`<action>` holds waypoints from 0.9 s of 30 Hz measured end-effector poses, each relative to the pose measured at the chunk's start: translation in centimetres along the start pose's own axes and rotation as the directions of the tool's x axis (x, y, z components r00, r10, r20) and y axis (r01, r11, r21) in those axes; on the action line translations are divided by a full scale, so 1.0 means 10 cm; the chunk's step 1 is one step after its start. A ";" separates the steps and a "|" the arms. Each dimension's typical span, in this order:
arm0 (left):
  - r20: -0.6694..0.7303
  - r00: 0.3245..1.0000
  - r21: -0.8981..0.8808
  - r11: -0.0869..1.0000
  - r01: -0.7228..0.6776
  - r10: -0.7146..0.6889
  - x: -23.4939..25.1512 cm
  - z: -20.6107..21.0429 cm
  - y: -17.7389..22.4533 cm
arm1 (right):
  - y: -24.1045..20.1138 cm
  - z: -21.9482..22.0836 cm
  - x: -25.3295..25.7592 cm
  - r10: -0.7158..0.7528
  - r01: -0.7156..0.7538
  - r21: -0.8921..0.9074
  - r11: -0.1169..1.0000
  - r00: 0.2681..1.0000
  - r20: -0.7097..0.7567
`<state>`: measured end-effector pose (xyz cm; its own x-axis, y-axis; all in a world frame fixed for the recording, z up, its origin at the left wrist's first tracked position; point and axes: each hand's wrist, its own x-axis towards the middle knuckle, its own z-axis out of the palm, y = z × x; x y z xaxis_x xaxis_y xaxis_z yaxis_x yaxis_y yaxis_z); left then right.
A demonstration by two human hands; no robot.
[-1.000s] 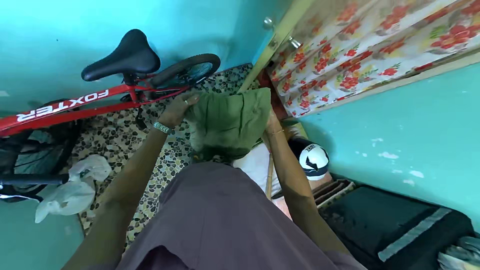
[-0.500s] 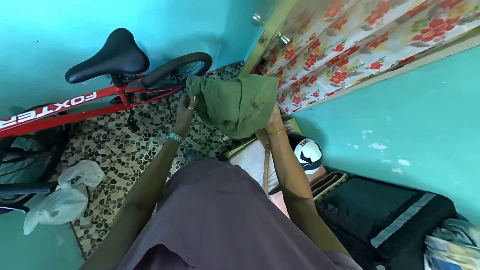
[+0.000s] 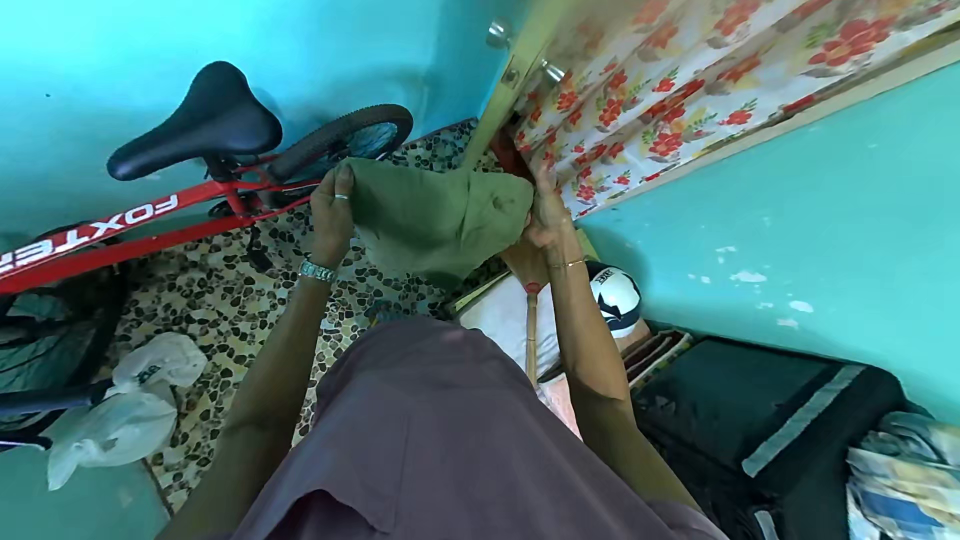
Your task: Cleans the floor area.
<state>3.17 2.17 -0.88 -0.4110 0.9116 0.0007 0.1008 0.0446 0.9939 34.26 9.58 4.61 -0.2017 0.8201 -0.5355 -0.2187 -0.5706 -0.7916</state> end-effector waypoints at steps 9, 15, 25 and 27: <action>0.063 0.991 0.142 0.982 -0.124 0.117 0.04 -0.15 0.37 | 0.08 0.00 -0.17 -0.267 0.319 -0.386 0.866 0.946 0.182; -0.018 0.995 0.114 0.988 0.104 -0.103 0.37 -0.15 0.11 | 0.10 0.08 0.08 -0.259 0.213 -0.402 0.891 0.964 -0.063; 0.197 0.980 0.011 1.000 0.002 -0.004 0.56 -0.08 0.50 | -0.60 0.62 -0.59 -0.334 0.274 -0.544 0.793 0.943 -0.013; 0.203 0.978 0.092 0.996 0.018 -0.036 0.64 -0.03 0.39 | -0.90 1.07 -0.84 -0.064 -0.128 -0.690 0.712 0.967 -0.246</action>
<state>0.65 8.08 3.00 -0.2214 0.9735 -0.0579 0.1761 0.0983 0.9795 27.76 7.35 19.41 0.0542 0.8403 -0.5395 0.5291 -0.4824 -0.6981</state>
